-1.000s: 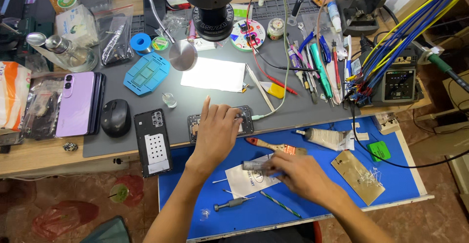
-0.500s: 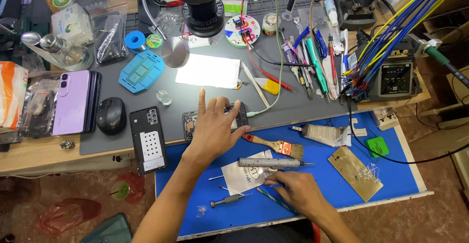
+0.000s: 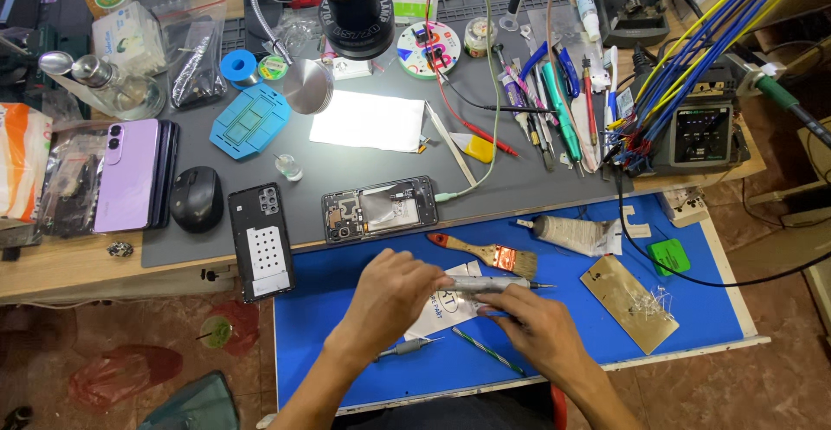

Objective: The person applies adhesive from a tube onto the back cover of a smartphone. They then pick up the main body of the phone, which is connected to a charging cable, and inspect the internal components. The person places the back cover on the table and continues to handle the phone body.

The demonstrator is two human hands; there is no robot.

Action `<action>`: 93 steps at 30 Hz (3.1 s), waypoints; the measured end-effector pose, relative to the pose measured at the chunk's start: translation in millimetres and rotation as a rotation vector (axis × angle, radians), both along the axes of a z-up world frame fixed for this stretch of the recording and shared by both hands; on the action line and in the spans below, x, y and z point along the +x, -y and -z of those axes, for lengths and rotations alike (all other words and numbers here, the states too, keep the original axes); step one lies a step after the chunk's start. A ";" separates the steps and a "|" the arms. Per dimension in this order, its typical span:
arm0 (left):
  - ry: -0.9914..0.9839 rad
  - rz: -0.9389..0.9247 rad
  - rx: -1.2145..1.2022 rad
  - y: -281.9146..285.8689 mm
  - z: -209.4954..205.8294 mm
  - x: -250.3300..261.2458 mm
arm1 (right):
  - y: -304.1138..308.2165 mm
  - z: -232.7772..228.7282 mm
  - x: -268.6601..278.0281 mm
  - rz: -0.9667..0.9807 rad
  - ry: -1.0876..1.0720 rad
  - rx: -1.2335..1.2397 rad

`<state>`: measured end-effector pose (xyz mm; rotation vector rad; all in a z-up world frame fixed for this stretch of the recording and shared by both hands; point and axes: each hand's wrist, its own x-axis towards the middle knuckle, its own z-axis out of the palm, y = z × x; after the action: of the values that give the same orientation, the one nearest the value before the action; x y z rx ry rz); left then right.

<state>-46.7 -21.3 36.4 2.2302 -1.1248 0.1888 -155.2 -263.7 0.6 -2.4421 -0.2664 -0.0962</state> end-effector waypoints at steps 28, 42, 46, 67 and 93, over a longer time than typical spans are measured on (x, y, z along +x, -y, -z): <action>-1.151 -0.258 -0.594 -8.0 -7.7 -57.0 | -57.4 -30.7 33.1 -0.075 -0.103 0.333; -1.223 -0.568 -0.855 -36.4 25.5 -25.9 | -43.0 -36.0 37.6 0.291 -0.220 0.125; -1.258 -0.617 -0.951 -39.0 34.4 -7.9 | -40.4 -8.6 31.1 0.217 -0.014 0.117; -1.278 -0.796 -1.052 -28.5 25.1 13.7 | -68.5 -27.4 47.1 0.091 -0.034 0.078; -1.026 -0.707 -1.071 -25.1 59.6 5.0 | -106.0 -36.4 116.7 0.044 0.473 -0.330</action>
<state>-41.7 3.7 -23.2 1.2783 0.3301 -0.0765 -38.5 -157.7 37.0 -2.7248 -0.4657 -0.7049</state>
